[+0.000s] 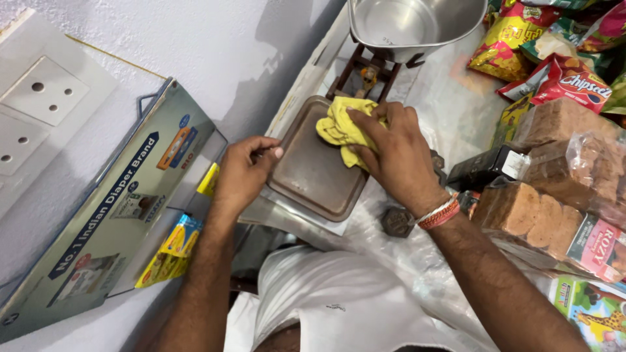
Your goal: The person wipes a plastic jar with a yellow cloth, then wipes the lid and base of a mechanical scale, and finally wipes the inside and outside of a metal bowl. The person handles the jar, scale, and bowl one at a time.
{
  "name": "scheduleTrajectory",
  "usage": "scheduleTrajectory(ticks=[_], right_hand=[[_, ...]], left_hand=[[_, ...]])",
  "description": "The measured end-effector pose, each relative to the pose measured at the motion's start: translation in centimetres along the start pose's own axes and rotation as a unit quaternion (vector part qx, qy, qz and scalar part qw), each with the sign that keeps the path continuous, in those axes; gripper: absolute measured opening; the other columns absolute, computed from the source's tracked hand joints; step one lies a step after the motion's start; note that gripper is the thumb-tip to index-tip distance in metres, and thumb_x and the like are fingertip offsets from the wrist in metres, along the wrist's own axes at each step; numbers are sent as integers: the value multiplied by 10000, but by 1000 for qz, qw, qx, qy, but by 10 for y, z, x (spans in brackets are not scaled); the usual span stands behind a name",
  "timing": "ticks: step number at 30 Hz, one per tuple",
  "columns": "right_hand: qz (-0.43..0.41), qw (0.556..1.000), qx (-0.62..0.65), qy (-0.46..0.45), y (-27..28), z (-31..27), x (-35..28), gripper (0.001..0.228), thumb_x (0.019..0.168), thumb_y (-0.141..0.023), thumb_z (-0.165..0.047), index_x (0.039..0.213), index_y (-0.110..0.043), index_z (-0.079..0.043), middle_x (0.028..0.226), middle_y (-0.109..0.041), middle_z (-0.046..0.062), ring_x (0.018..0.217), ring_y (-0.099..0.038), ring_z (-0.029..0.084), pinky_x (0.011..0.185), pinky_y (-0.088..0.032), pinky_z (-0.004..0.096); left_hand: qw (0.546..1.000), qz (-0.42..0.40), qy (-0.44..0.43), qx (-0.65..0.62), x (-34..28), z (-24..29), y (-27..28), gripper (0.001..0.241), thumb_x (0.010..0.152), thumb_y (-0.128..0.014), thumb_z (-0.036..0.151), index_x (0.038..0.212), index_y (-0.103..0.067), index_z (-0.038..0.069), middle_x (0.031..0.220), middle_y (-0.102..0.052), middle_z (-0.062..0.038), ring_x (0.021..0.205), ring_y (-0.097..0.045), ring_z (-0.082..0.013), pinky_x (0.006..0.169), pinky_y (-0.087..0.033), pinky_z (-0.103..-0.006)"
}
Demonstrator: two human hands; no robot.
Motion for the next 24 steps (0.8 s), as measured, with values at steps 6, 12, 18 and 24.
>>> scheduleTrajectory(ticks=[6,12,18,24], right_hand=[[-46,999,-9,20,-15,-7,-5,435,944,-739,-327,1316,-686,-107,1126,-601,156,1003,-597,343,817,-533,449],[-71,987,69,125,-35,-43,-23,431,932,-688,-276,1321,-677,-91,1122,-611,132,1006,-630,302,833,-563,410],[-78,989,73,101,-56,-43,7,389,927,-689,-268,1274,-711,-93,1050,-596,153,962,-615,342,800,-536,455],[-67,996,31,49,-56,-15,27,292,982,-681,-294,1188,-699,-89,1075,-605,122,1001,-628,318,828,-550,455]], left_hand=[[998,-19,17,-63,4,-17,-3,244,925,-758,171,1117,-764,21,842,-732,9,740,-585,-50,685,-508,-227],[989,-42,45,-132,11,-26,-6,203,930,-756,131,1091,-759,7,840,-721,21,745,-590,-44,675,-503,-222],[999,-16,-36,-9,11,-2,0,220,1014,-610,116,1130,-737,-21,955,-748,-105,844,-671,-173,750,-542,-301],[956,-82,-259,108,28,40,-14,635,1089,-574,322,1555,-364,-53,1536,-499,-288,1441,-487,-418,1213,-380,-464]])
Point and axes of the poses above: each hand's wrist, its own x-axis towards the middle knuckle, its own y-axis out of the back of the hand, z = x × y, the point moved 1 cm from there along x, towards the middle knuckle
